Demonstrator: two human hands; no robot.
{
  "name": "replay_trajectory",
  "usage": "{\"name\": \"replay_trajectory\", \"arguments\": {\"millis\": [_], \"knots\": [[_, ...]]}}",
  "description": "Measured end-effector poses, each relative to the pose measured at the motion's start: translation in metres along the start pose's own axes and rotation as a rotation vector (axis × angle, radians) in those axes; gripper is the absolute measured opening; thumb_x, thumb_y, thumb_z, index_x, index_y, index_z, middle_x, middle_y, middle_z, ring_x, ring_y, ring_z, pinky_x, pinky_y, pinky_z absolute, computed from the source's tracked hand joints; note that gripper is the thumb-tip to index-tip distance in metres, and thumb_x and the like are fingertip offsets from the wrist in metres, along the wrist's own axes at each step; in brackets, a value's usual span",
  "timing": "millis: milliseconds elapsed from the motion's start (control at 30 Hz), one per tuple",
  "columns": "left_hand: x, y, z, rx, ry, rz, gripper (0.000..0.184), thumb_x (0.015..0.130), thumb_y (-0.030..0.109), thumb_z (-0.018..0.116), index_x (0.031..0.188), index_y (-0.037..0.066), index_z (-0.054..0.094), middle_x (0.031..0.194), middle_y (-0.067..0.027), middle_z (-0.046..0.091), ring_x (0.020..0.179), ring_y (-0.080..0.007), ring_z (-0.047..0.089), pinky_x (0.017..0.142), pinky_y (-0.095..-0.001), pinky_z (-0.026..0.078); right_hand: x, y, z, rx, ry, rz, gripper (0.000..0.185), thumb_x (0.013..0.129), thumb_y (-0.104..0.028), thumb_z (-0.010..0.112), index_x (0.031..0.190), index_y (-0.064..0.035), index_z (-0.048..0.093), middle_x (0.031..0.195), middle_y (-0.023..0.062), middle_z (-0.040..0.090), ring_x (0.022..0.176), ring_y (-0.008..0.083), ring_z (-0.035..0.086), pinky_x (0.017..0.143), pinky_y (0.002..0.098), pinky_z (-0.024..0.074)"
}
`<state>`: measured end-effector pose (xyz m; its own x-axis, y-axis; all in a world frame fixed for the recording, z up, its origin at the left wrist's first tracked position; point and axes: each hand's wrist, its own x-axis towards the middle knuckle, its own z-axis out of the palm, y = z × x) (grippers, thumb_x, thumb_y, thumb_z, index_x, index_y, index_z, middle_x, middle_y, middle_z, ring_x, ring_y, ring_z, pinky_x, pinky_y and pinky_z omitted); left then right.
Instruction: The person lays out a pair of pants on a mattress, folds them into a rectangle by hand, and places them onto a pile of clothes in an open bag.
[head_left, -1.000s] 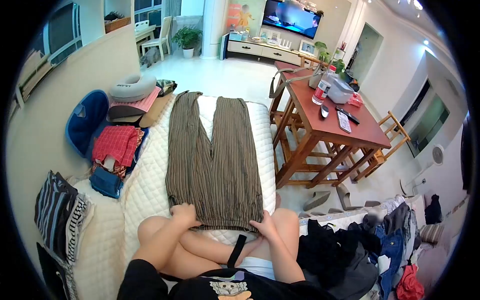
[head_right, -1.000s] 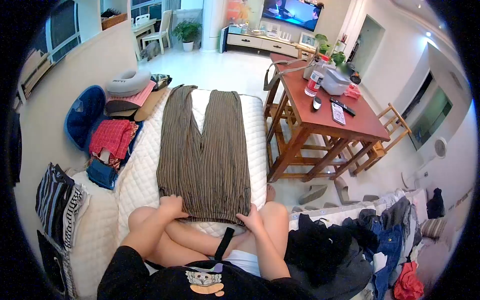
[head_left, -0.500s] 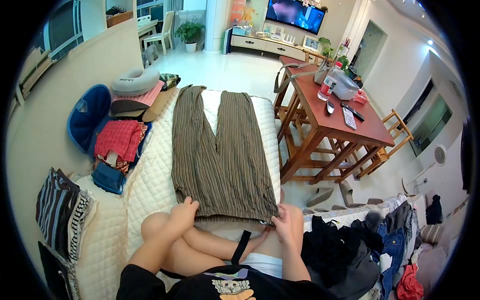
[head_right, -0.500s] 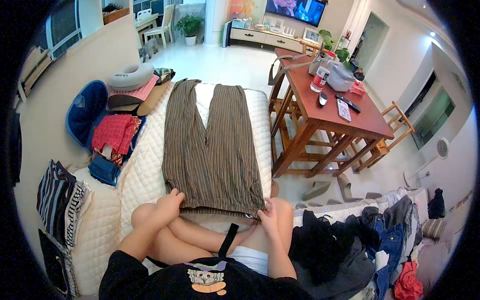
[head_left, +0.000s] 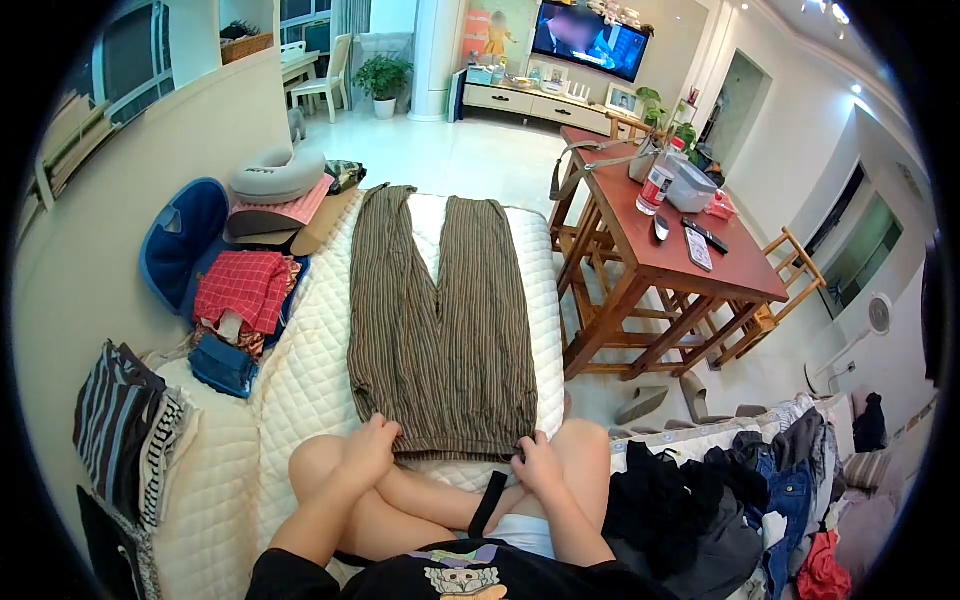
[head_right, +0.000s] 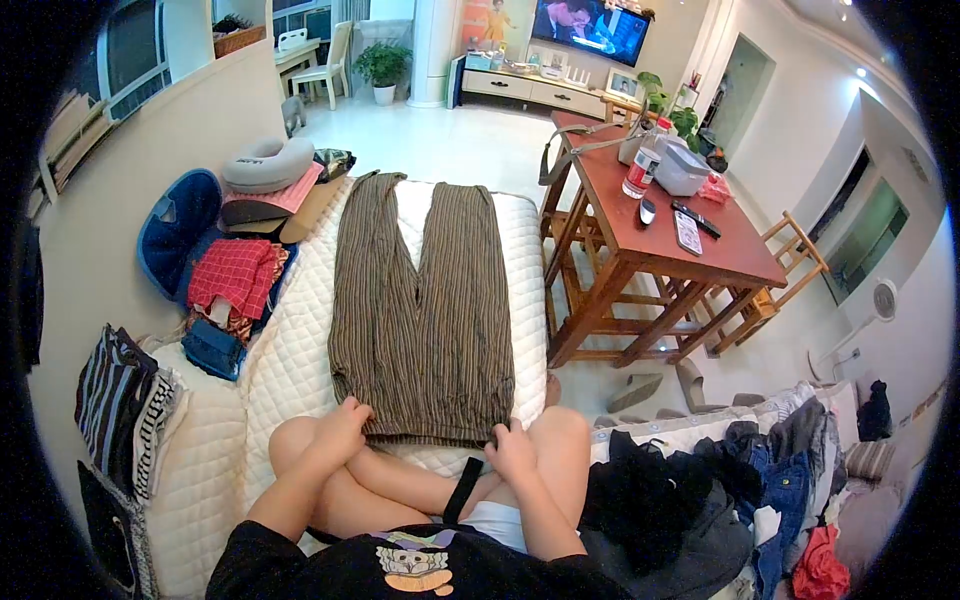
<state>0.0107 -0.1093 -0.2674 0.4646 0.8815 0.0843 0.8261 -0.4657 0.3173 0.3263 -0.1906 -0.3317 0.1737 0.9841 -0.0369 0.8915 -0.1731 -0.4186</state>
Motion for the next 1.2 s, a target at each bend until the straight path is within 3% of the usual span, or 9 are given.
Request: {"name": "replay_trajectory", "arguments": {"millis": [200,267,367,500,633,800,1000,1100,1200], "knots": [[0.007,0.026,-0.074,0.056,0.323,0.092,0.022,0.070,0.001,0.057,0.090,0.009,0.060,0.095,-0.0096,0.055,0.087,-0.0302,0.055,0.074,-0.0398,0.046,-0.001,-0.005,-0.051,0.387,0.397,-0.009,0.029,0.069,-0.002,0.057,0.096,-0.0002,0.050,0.088,0.0177,0.053,0.082,0.0322,0.055,0.075,0.0395,0.0455],[0.002,0.032,-0.080,0.086,0.349,0.131,0.020,0.070,0.002,0.057,0.088,0.010,0.062,0.094,-0.0088,0.057,0.086,-0.0290,0.056,0.075,-0.0389,0.045,-0.003,-0.004,-0.054,0.472,0.358,0.056,0.032,0.071,0.000,0.053,0.103,-0.0002,0.048,0.093,0.0180,0.054,0.085,0.0304,0.055,0.078,0.0374,0.0451],[-0.013,0.006,-0.041,0.200,-0.130,-0.023,0.012,0.072,0.012,0.061,0.084,0.010,0.064,0.091,-0.0077,0.061,0.089,-0.0281,0.056,0.081,-0.0407,0.044,-0.007,0.018,-0.025,0.625,0.160,0.072,0.042,0.075,0.002,0.048,0.117,-0.0004,0.044,0.103,0.0202,0.057,0.099,0.0310,0.056,0.088,0.0359,0.0437],[-0.020,-0.013,-0.010,0.135,-0.256,-0.007,0.030,0.073,0.035,0.065,0.088,0.009,0.067,0.094,-0.0077,0.065,0.099,-0.0284,0.056,0.089,-0.0439,0.041,-0.007,0.056,0.023,0.821,0.192,0.143,0.052,0.071,0.012,0.039,0.123,0.0018,0.043,0.120,0.0159,0.053,0.113,0.0234,0.050,0.098,0.0304,0.0373],[-0.021,-0.005,-0.029,0.174,-0.186,0.205,0.037,0.069,0.042,0.069,0.089,0.010,0.068,0.093,-0.0054,0.065,0.104,-0.0260,0.053,0.096,-0.0447,0.035,-0.014,0.016,-0.036,0.982,0.146,0.250,0.048,0.078,0.008,0.037,0.126,-0.0001,0.040,0.121,0.0168,0.054,0.109,0.0244,0.054,0.094,0.0326,0.0433],[-0.005,-0.005,-0.022,0.104,-0.077,0.421,0.024,0.070,0.027,0.070,0.088,0.011,0.068,0.090,-0.0034,0.063,0.102,-0.0247,0.053,0.098,-0.0455,0.035,-0.005,0.028,-0.028,1.346,0.275,0.303,0.045,0.081,0.009,0.037,0.125,-0.0002,0.041,0.121,0.0139,0.054,0.105,0.0207,0.056,0.089,0.0304,0.0461],[0.019,-0.006,-0.012,-0.095,0.077,0.584,0.012,0.069,0.009,0.064,0.081,0.011,0.064,0.088,-0.0050,0.059,0.096,-0.0241,0.055,0.099,-0.0441,0.036,0.027,-0.011,-0.046,1.377,0.541,-0.023,0.047,0.079,0.012,0.040,0.124,0.0018,0.043,0.123,0.0122,0.052,0.114,0.0201,0.050,0.099,0.0310,0.0388],[0.015,-0.006,-0.016,-0.186,0.070,0.537,0.013,0.066,0.001,0.060,0.075,0.010,0.061,0.089,-0.0065,0.057,0.092,-0.0259,0.055,0.097,-0.0436,0.038,0.045,-0.064,-0.061,1.325,0.354,-0.187,0.051,0.074,0.014,0.043,0.122,-0.0024,0.050,0.124,0.0106,0.052,0.116,0.0203,0.049,0.102,0.0311,0.0351],[0.015,-0.009,-0.028,-0.251,0.124,0.502,0.015,0.062,0.000,0.059,0.074,0.010,0.061,0.090,-0.0076,0.057,0.092,-0.0277,0.054,0.094,-0.0444,0.039,0.056,-0.127,-0.068,0.746,0.162,-0.565,0.049,0.070,0.010,0.048,0.117,-0.0017,0.055,0.124,0.0163,0.055,0.121,0.0283,0.050,0.101,0.0351,0.0388]]}}
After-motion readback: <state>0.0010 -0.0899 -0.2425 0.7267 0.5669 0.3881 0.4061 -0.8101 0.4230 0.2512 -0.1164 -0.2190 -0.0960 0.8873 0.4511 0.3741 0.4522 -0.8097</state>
